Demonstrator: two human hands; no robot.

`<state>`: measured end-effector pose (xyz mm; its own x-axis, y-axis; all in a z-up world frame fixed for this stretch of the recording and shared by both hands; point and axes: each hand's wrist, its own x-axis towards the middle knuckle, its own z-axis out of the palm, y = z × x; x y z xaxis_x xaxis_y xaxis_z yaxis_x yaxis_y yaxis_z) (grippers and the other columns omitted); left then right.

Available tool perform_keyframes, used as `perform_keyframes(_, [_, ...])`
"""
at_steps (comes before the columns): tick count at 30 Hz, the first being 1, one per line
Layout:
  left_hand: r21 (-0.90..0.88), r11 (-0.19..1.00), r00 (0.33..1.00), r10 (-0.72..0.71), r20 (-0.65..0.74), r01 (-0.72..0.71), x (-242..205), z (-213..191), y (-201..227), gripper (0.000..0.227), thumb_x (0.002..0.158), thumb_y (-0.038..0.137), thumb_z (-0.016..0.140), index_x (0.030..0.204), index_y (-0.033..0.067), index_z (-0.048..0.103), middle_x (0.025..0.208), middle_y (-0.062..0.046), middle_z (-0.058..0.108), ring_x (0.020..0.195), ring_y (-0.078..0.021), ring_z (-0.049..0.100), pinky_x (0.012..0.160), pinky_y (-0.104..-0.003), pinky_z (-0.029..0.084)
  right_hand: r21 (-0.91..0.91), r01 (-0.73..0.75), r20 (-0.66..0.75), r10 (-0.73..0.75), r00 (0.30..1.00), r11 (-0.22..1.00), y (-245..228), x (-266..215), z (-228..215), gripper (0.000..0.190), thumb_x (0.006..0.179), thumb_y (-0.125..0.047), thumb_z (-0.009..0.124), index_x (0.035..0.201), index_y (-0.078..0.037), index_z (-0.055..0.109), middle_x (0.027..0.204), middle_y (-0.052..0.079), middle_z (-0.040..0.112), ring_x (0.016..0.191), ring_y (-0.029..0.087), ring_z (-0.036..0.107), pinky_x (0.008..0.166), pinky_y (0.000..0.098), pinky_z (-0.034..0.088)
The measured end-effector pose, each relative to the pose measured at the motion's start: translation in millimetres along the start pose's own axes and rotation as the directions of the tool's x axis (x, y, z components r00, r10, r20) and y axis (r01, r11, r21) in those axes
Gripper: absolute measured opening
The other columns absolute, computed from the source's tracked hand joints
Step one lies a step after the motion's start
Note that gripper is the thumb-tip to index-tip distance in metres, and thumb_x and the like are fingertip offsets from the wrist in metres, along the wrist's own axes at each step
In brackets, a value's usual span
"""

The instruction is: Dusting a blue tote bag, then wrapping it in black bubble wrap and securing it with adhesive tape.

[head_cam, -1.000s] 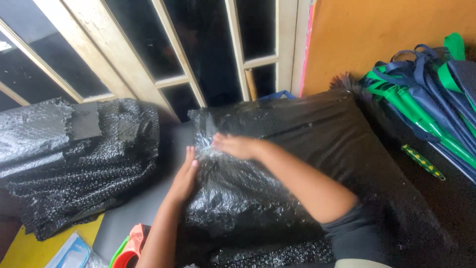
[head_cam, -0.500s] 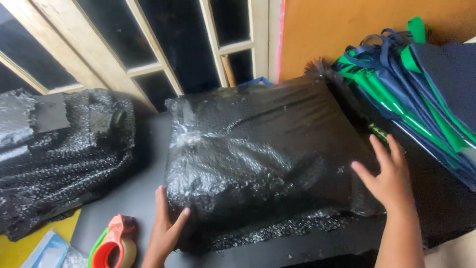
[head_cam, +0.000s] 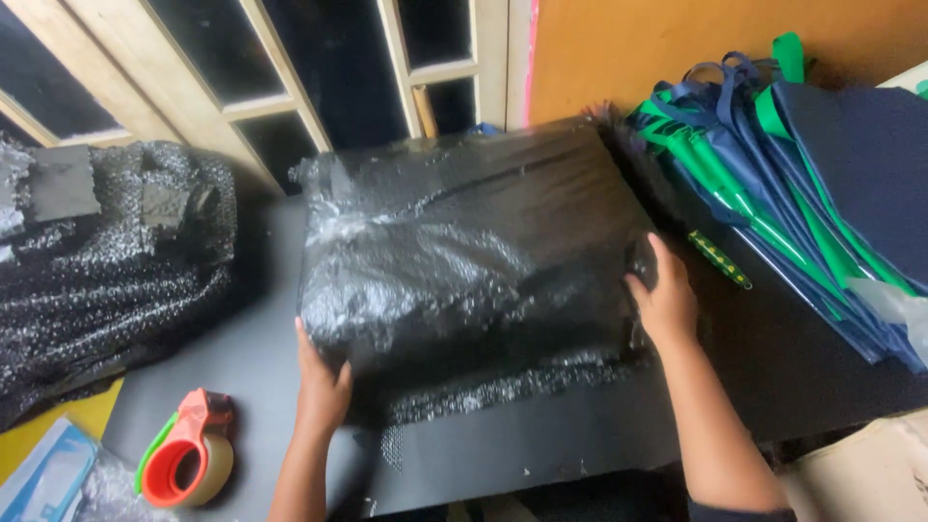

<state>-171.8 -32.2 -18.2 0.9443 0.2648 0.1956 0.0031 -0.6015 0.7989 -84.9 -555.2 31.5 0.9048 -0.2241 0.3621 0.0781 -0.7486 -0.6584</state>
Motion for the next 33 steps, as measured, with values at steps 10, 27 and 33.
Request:
perform_keyframes(10, [0.601, 0.691, 0.616, 0.689, -0.382, -0.402, -34.1, -4.7, 27.8, 0.064, 0.076, 0.032, 0.083, 0.13, 0.0035, 0.063, 0.129, -0.018, 0.063, 0.12, -0.0388, 0.06, 0.103, -0.049, 0.048, -0.32, 0.462, -0.271, -0.547, 0.792, 0.827, -44.0, -54.4, -2.4, 0.032, 0.086, -0.022, 0.079, 0.117, -0.021, 0.073, 0.113, 0.0, 0.063, 0.113, 0.024, 0.062, 0.104, 0.0434, 0.046])
perform_keyframes(27, [0.631, 0.669, 0.877, 0.066, 0.476, -0.393, -65.7, 48.1, 84.7, 0.058, 0.103, 0.048, 0.05, 0.153, 0.0202, 0.049, 0.153, -0.008, 0.052, 0.14, -0.0321, 0.05, 0.116, -0.06, 0.035, 0.003, 0.389, 0.742, -0.263, 0.616, 0.921, -101.1, -95.5, 33.5, 0.043, 0.102, -0.028, 0.055, 0.142, -0.012, 0.06, 0.148, 0.015, 0.057, 0.143, 0.032, 0.048, 0.123, 0.0572, 0.025])
perform_keyframes(33, [0.288, 0.809, 0.815, 0.563, -0.134, -0.512, -92.0, -22.4, 30.0, 0.014, 0.089, 0.016, 0.077, 0.102, 0.0107, 0.077, 0.104, -0.005, 0.078, 0.096, -0.0216, 0.073, 0.093, -0.036, 0.055, 0.191, -0.024, 0.682, -0.115, 0.722, 0.981, -84.9, -141.1, -12.4, 0.02, 0.094, -0.027, 0.065, 0.103, -0.015, 0.078, 0.104, 0.001, 0.079, 0.099, 0.016, 0.074, 0.089, 0.031, 0.057])
